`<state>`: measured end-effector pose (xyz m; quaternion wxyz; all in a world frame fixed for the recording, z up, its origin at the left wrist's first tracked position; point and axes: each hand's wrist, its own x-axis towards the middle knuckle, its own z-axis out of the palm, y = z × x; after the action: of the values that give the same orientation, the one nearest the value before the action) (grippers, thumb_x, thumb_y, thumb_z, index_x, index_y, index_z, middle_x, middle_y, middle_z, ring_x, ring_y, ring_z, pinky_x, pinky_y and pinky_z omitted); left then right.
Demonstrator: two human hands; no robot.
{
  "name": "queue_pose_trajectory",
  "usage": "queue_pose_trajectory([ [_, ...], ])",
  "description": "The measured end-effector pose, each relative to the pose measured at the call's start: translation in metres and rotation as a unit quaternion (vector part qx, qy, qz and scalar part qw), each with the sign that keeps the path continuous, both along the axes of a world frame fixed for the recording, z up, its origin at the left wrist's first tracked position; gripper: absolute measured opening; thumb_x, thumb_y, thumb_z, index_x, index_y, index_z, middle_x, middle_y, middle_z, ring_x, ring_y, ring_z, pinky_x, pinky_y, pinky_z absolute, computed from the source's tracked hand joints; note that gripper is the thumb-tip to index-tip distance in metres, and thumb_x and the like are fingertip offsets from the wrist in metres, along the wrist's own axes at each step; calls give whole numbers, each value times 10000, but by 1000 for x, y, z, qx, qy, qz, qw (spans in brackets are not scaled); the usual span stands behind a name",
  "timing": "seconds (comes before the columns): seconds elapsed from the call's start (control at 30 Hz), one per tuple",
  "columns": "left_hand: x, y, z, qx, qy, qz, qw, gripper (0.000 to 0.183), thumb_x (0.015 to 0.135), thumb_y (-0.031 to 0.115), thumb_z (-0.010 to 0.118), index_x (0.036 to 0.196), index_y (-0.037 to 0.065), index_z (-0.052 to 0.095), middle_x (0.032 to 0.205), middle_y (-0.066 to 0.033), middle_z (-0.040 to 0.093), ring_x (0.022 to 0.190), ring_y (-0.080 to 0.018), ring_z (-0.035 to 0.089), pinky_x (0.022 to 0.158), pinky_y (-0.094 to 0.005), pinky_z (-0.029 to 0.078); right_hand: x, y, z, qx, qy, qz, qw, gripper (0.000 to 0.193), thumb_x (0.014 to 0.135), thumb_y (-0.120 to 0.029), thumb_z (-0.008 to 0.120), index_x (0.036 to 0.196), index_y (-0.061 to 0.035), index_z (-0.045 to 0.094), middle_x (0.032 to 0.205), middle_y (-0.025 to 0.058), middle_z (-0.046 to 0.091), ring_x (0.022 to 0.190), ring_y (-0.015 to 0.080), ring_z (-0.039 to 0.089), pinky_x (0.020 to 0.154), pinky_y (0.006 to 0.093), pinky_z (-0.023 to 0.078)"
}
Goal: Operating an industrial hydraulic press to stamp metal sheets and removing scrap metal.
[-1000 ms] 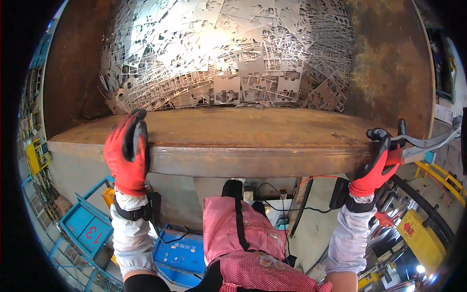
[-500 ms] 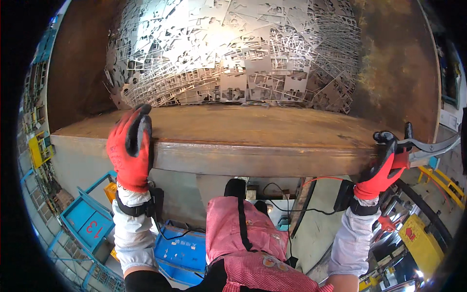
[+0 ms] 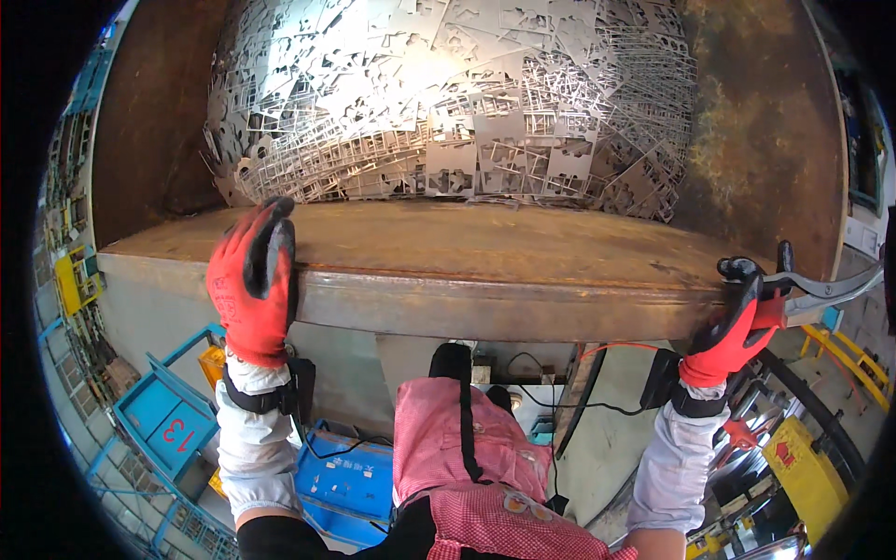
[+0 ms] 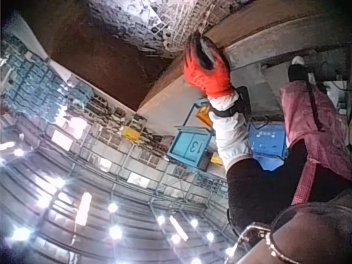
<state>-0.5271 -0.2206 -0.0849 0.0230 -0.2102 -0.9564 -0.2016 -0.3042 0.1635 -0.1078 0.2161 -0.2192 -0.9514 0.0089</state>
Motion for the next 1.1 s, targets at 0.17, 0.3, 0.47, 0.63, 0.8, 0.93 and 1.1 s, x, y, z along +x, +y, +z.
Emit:
queue_pose_trajectory([
  [0.17,1,0,2,-10,6,4,1000,246,784,121,559,1013,58,624,1015,-127,618,937,-301,570,854,-352,419,4,4,-8,84,22,-7,996,443,781,10,413,1218,3,490,1224,243,407,1105,369,448,962,422,322],
  [0.3,2,-2,4,-24,19,-9,999,269,768,106,562,1028,68,618,1022,-124,613,943,-305,565,862,-355,415,4,5,-9,10,28,4,1000,393,831,-23,405,1214,11,487,1224,240,409,1092,357,458,956,409,332],
  [0.47,2,2,4,-11,2,-5,1000,296,752,93,560,1042,70,612,1036,-118,611,961,-299,564,884,-359,400,13,10,-21,99,48,-24,994,351,852,-30,433,1195,22,489,1230,219,419,1094,314,468,957,381,336],
  [0.63,4,-2,2,5,-19,5,1000,264,797,101,532,1043,47,610,1055,-122,608,992,-285,560,892,-354,395,8,6,-19,-114,65,-13,991,407,847,-20,551,1207,90,396,1234,200,417,1100,235,461,959,336,325],
  [0.8,3,0,0,7,-12,-7,1000,241,816,106,527,1030,35,613,1036,-126,616,979,-289,566,887,-354,399,4,1,-22,-99,162,-43,981,399,838,0,561,1192,93,404,1192,199,443,1081,226,471,939,334,345],
  [0.93,3,0,-2,32,-25,-7,999,234,828,99,518,1031,28,609,1030,-128,618,975,-285,570,885,-345,401,-4,-1,-16,-120,138,-91,979,295,866,-55,479,1133,70,463,1071,182,517,975,233,514,894,362,377],
  [1.1,2,0,-1,46,-47,2,998,236,839,88,504,1040,16,604,1029,-129,620,978,-273,573,885,-337,398,-14,-2,-7,-315,246,-4,917,308,861,-19,530,1142,63,433,1037,155,537,929,184,537,881,308,391],
])
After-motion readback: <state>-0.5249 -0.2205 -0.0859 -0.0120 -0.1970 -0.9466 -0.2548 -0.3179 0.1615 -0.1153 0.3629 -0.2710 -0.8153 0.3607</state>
